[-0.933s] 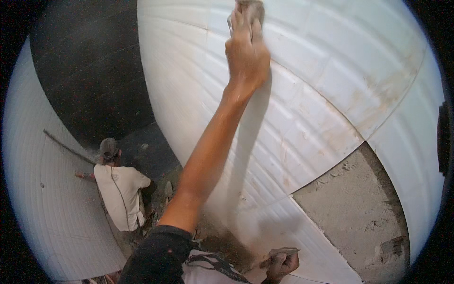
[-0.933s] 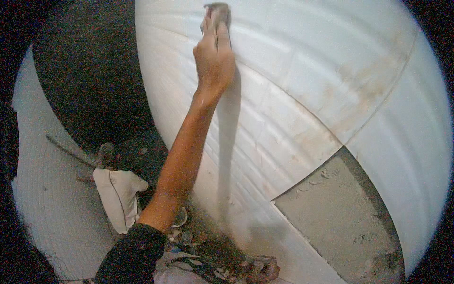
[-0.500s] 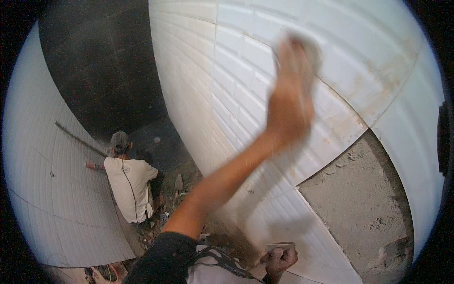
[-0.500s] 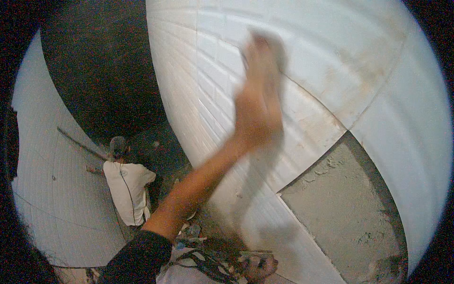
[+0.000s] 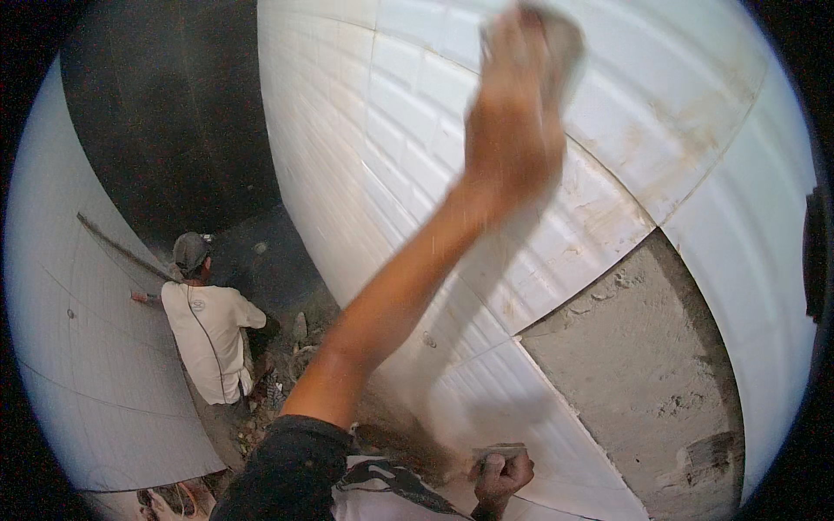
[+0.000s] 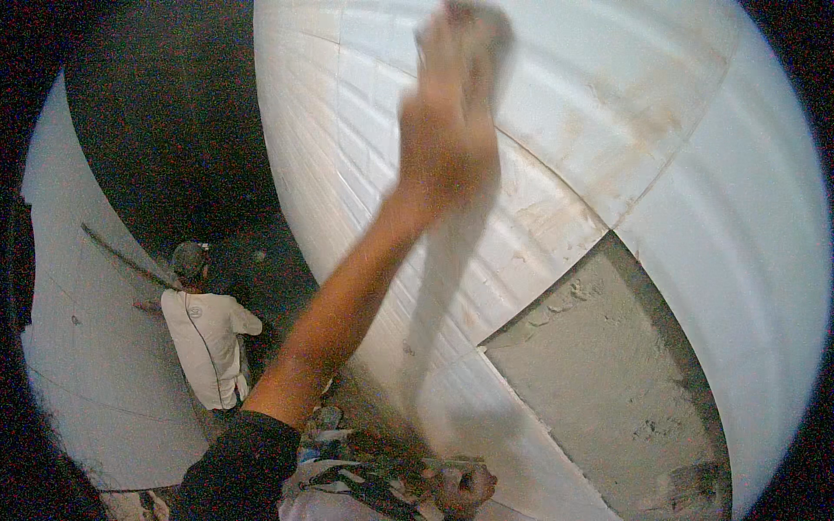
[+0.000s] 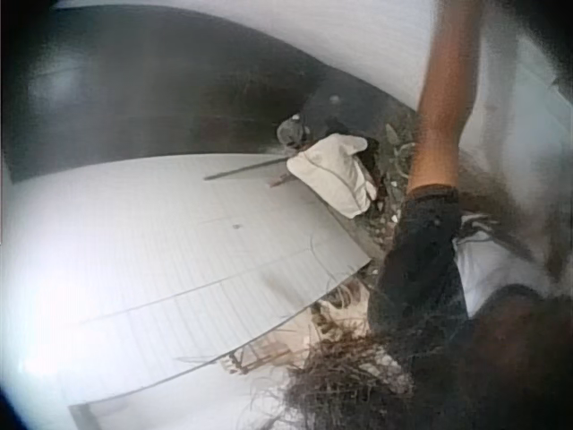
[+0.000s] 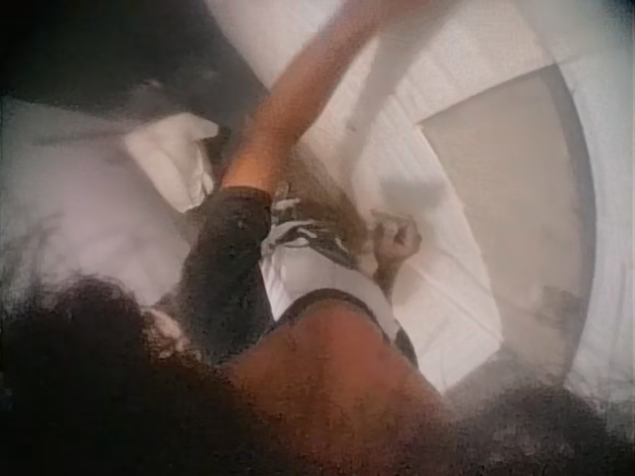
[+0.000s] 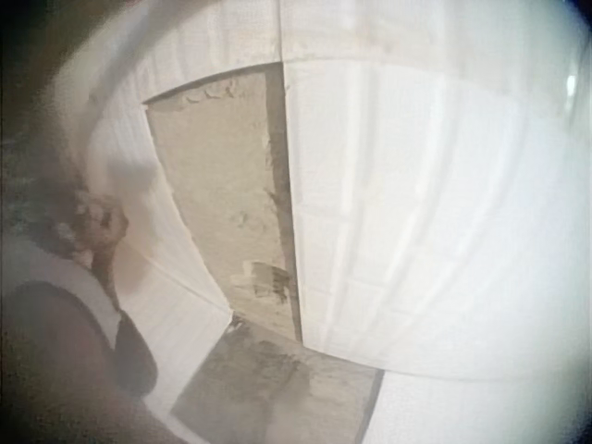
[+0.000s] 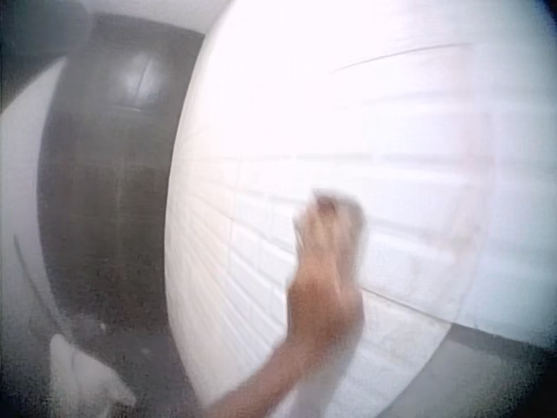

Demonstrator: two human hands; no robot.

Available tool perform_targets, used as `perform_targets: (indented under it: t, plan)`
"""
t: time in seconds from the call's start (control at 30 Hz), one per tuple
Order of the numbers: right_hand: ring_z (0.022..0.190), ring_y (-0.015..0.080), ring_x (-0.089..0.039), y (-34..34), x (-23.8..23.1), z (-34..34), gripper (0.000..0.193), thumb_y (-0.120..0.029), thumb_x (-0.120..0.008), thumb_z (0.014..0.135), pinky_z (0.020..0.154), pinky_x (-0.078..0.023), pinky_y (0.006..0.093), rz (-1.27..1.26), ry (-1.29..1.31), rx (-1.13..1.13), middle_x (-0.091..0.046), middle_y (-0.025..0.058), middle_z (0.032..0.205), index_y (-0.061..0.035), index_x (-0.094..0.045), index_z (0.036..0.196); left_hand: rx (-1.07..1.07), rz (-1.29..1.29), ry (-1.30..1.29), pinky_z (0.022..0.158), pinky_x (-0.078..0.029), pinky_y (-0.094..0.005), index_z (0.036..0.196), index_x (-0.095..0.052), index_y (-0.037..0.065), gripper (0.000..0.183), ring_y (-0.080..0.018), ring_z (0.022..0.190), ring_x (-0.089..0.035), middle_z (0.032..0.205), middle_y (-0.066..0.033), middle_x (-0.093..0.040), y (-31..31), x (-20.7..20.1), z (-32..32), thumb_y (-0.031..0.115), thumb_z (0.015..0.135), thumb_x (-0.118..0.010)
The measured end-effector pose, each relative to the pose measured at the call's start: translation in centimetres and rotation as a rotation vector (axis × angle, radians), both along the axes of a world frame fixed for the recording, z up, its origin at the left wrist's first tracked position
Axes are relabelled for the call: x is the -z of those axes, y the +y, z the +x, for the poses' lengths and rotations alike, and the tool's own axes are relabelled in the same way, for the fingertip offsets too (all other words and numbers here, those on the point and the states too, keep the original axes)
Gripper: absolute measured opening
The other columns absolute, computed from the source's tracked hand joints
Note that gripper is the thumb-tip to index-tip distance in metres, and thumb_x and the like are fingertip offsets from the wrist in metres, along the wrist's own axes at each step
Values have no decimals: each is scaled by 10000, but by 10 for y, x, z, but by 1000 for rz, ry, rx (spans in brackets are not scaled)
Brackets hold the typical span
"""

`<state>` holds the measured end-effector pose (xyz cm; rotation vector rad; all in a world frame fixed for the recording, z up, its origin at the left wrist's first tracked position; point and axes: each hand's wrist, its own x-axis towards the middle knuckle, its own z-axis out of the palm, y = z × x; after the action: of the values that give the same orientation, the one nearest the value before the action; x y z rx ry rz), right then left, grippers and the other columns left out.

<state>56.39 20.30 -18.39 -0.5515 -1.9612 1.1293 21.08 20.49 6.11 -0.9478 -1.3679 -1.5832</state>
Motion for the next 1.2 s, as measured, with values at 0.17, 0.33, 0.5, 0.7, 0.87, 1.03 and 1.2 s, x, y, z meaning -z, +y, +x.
perform_targets:
  t: [0.17,0.33,0.5,0.7,0.87,1.03,1.2]
  plan:
    - [407,143,-584,-6,-5,-10,540,-484,-629,988,401,-465,290,38,-12,-14,-591,59,545,15,-582,788,-125,-74,269,1226,-307,-487,1335,-605,1,494,-448,1468,-357,1569,-309,-364,19,61,37,-60,854,-512]
    - [409,152,-588,-4,11,-7,565,-515,-625,984,398,-463,296,246,6,27,-608,81,582,7,-574,774,-253,-95,269,1203,-359,-472,1416,-548,13,409,-392,1435,-433,1518,-264,-466,-4,39,-10,93,1033,-429]
    - [411,147,-588,-2,17,-2,569,-539,-616,983,397,-456,299,231,-6,123,-606,81,576,-8,-581,783,-153,-28,228,1175,-382,-502,1453,-509,-17,454,-472,1403,-438,1524,-327,-414,19,57,34,23,1005,-448]
    - [419,138,-580,-5,14,-7,553,-524,-624,983,406,-457,296,236,-17,87,-610,76,581,1,-576,817,-239,-101,108,1171,-398,-493,1389,-595,19,513,-452,1441,-399,1534,-283,-434,-31,59,-16,-45,892,-485]
    - [577,184,-662,-14,20,-14,417,-480,-688,924,578,-527,347,8,-20,165,-681,55,667,-96,-657,762,-36,-143,195,1197,-339,-530,1349,-619,4,542,-456,1461,-364,1534,-279,-440,-15,58,52,-89,832,-488]
    - [486,163,-582,-18,20,-15,523,-491,-604,986,476,-472,307,178,1,134,-604,75,618,-6,-595,792,-227,-48,102,1147,-438,-444,1422,-559,21,533,-411,1428,-434,1504,-235,-499,-54,51,-71,-48,905,-448]
    - [509,169,-589,-36,0,-31,528,-485,-608,984,503,-483,314,45,0,95,-617,90,639,9,-596,797,-140,-34,226,1218,-322,-485,1403,-562,-29,681,-429,1458,-382,1519,-296,-450,-25,75,-21,-112,732,-485]
